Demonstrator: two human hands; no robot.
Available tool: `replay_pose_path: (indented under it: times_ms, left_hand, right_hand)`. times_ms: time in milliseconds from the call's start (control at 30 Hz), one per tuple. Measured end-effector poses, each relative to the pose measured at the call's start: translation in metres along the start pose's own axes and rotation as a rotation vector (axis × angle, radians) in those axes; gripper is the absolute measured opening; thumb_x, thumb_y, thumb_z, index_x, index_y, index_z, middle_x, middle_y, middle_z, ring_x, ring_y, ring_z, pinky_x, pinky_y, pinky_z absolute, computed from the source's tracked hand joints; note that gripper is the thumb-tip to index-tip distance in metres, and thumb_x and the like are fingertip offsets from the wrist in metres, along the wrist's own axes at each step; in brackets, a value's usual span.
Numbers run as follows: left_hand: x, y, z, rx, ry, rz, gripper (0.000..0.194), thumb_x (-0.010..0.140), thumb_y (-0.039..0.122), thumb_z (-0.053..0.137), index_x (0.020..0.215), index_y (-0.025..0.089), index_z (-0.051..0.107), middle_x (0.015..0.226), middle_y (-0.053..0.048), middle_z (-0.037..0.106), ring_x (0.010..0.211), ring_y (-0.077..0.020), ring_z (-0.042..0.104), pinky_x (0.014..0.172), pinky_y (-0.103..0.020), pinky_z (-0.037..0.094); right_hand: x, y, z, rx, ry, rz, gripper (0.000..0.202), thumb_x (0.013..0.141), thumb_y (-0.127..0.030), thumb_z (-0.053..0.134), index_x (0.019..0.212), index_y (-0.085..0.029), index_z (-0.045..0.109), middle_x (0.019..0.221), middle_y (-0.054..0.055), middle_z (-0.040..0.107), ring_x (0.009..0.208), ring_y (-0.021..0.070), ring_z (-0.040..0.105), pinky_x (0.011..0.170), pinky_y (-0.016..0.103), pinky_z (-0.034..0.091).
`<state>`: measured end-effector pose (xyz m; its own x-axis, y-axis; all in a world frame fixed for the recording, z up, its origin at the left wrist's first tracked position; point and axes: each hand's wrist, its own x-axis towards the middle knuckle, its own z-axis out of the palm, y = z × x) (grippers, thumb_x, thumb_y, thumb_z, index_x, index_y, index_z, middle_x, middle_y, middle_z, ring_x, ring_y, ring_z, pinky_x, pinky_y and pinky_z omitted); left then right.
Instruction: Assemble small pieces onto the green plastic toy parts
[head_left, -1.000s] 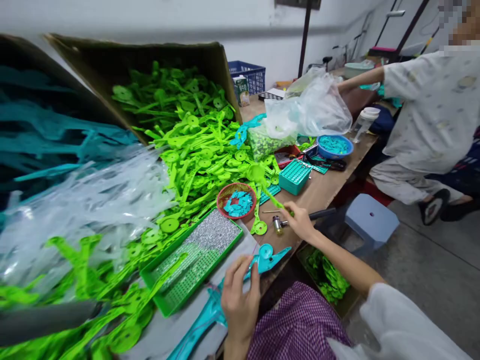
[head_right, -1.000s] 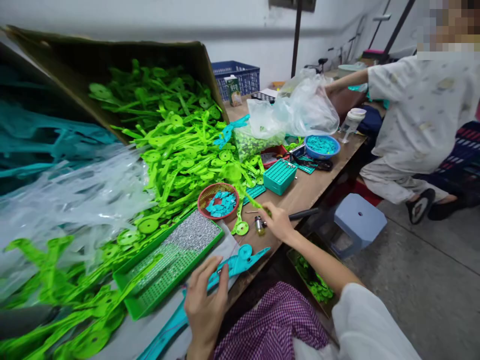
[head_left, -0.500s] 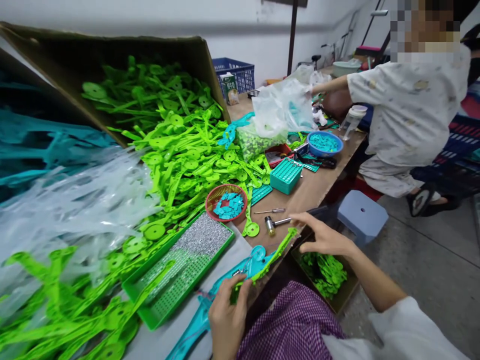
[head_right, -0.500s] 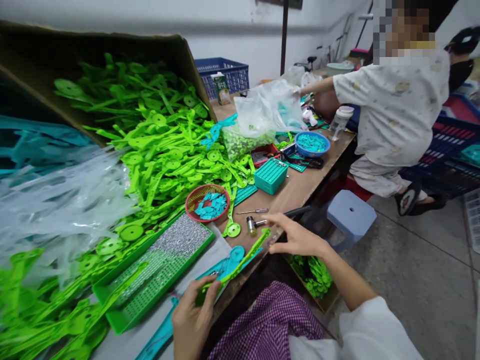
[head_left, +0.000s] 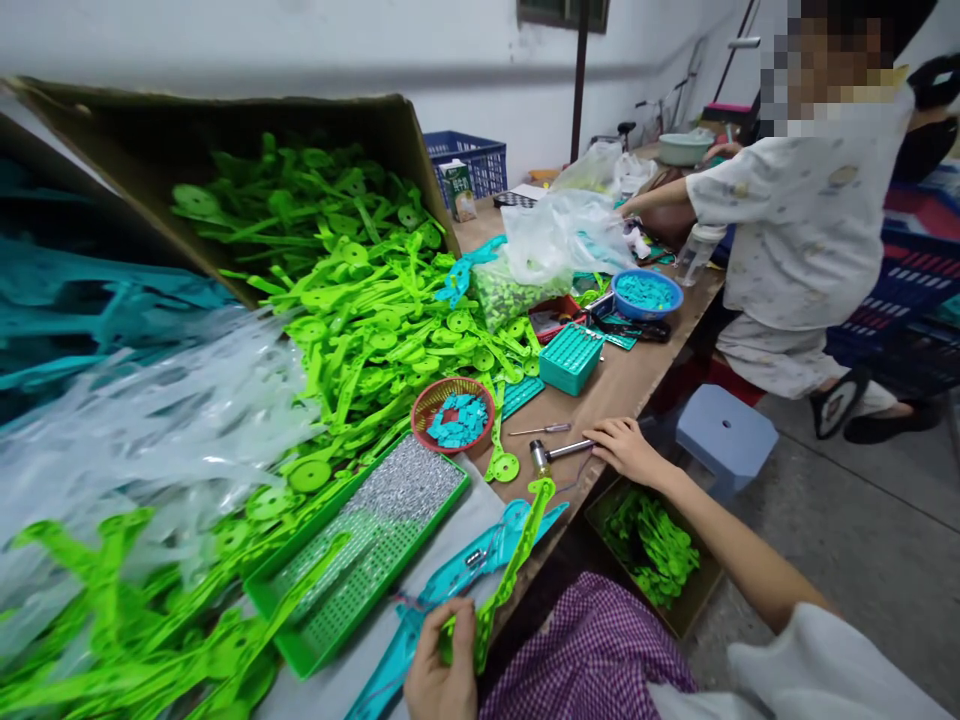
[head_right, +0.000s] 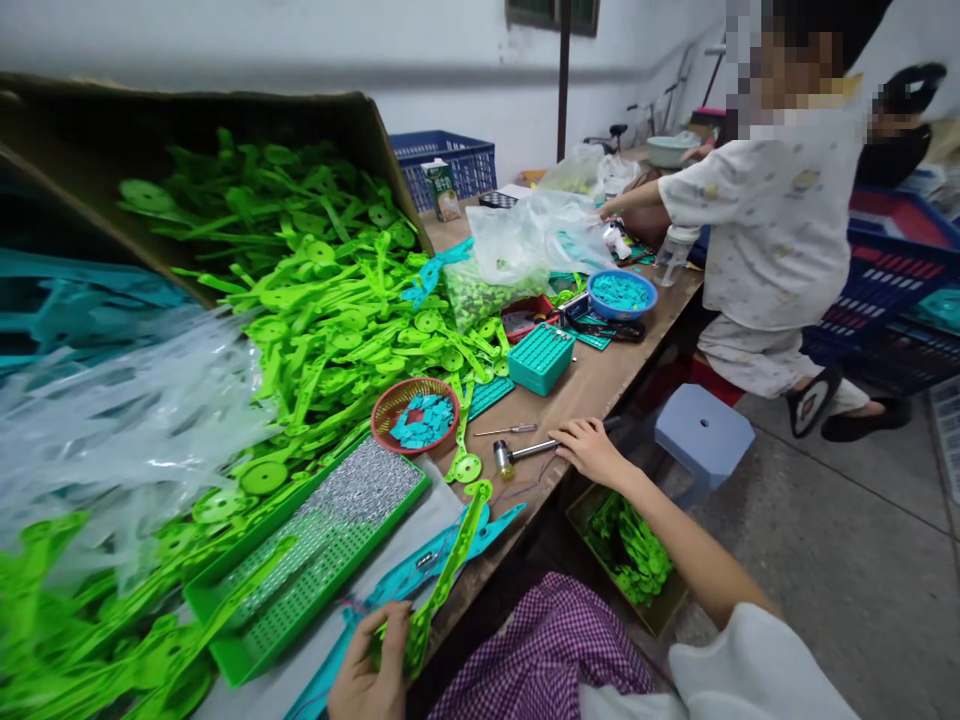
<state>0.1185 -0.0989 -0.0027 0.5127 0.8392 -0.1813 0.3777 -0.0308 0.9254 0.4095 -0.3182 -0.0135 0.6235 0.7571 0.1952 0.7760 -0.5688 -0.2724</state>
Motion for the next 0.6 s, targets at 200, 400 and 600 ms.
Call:
replay_pose_path:
  times_ms: [200, 400, 600]
  left_hand:
    - [0.002, -0.006, -0.001, -0.019, 0.019, 0.003, 0.064, 0.054, 0.080, 0.067, 0.074, 0.019, 0.066, 0.079, -0.004, 0.071, 0.080, -0.0229, 0.064, 0.075, -0.032, 0.050]
    - [-0.009, 0.007, 0.001, -0.092, 0.072, 0.032, 0.058, 0.074, 0.074, 0.058, 0.091, 0.019, 0.065, 0.091, -0.004, 0.068, 0.085, -0.0191, 0.062, 0.074, -0.028, 0.048]
    - [-0.025, 0.022, 0.019, -0.062, 0.107, 0.252, 0.035, 0.090, 0.054, 0.052, 0.094, 0.021, 0.061, 0.087, -0.003, 0.064, 0.081, -0.0168, 0.061, 0.075, -0.027, 0.050]
  right_hand:
    - [0.013, 0.031, -0.013, -0.010, -0.043, 0.021, 0.030, 0.100, -0.027, 0.038, 0.110, -0.022, 0.066, 0.108, 0.011, 0.069, 0.103, 0.0217, 0.060, 0.097, 0.042, 0.036]
    - [0.011, -0.011, -0.038, 0.213, 0.181, 0.206, 0.027, 0.094, -0.031, 0.048, 0.110, -0.019, 0.066, 0.117, 0.016, 0.065, 0.112, 0.0279, 0.059, 0.100, 0.048, 0.039]
    - [-0.006, -0.172, -0.030, 1.114, -0.195, 0.079, 0.035, 0.083, -0.052, 0.064, 0.102, -0.023, 0.066, 0.093, 0.003, 0.070, 0.077, 0.0174, 0.064, 0.069, 0.030, 0.053]
